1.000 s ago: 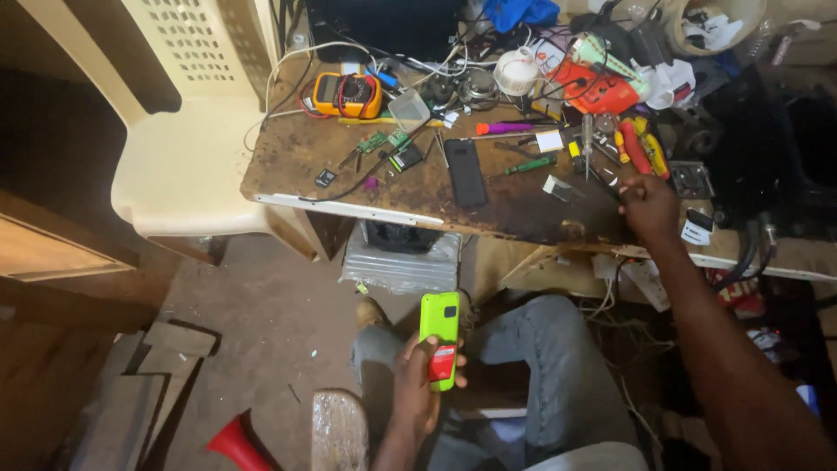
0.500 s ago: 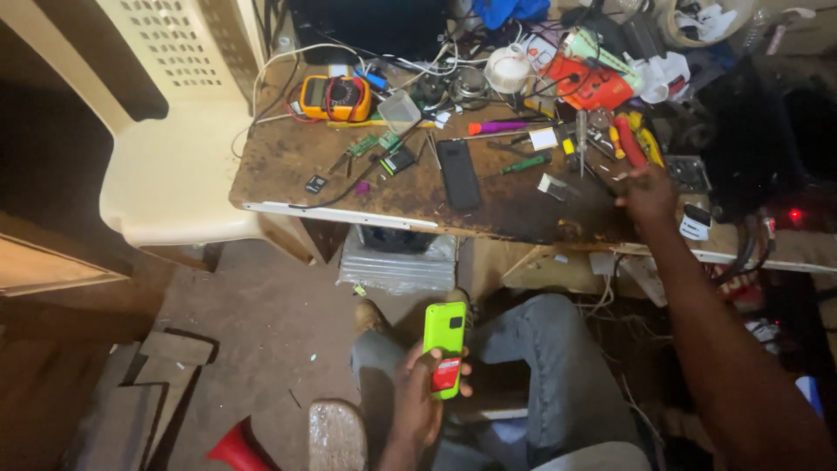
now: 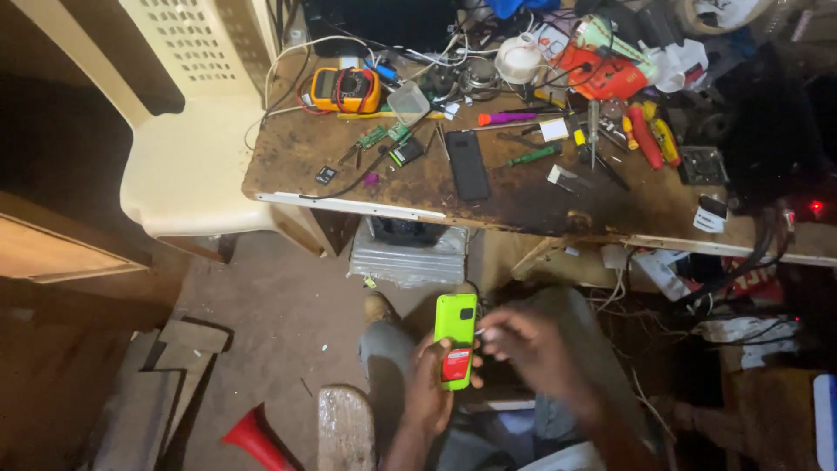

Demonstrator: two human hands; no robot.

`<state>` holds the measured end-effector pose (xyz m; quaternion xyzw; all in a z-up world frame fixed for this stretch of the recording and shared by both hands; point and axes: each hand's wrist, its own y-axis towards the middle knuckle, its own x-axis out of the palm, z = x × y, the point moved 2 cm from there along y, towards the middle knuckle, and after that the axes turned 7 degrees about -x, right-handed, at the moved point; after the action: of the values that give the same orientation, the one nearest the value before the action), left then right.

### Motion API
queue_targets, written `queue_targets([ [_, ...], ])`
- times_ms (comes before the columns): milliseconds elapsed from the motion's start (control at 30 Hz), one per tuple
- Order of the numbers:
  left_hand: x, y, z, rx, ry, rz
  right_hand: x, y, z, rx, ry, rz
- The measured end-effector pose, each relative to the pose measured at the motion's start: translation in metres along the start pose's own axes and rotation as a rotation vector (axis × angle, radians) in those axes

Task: Testing a mobile phone by inserting the battery, attaching the back cover, and checking the keypad functionality.

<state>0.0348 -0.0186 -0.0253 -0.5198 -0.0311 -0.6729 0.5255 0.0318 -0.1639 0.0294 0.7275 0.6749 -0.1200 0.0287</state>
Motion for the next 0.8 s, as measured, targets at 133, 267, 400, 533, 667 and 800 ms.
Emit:
queue_targets([
  [133,0.002,-0.005,0.001,0.049,0.008,0.02,0.032,-0.013,-0.039,-0.512,-0.376,-0.055],
  [267,0.0,-0.006,-0.001,0.073,0.031,0.035,0.034,-0.018,-0.039,-0.484,-0.343,-0.053],
  [400,0.004,-0.011,0.001,0.096,0.029,-0.038,0.033,-0.022,-0.04,-0.534,-0.384,-0.082],
  [533,0.006,-0.01,-0.001,0.105,-0.003,-0.058,0.031,-0.025,-0.046,-0.51,-0.372,-0.104],
  [667,0.002,-0.007,-0.006,0.101,-0.009,-0.07,0.027,-0.024,-0.039,-0.521,-0.346,-0.122],
  [800,0.003,-0.009,-0.006,0.123,0.014,-0.062,0.027,-0.026,-0.038,-0.491,-0.379,-0.171],
])
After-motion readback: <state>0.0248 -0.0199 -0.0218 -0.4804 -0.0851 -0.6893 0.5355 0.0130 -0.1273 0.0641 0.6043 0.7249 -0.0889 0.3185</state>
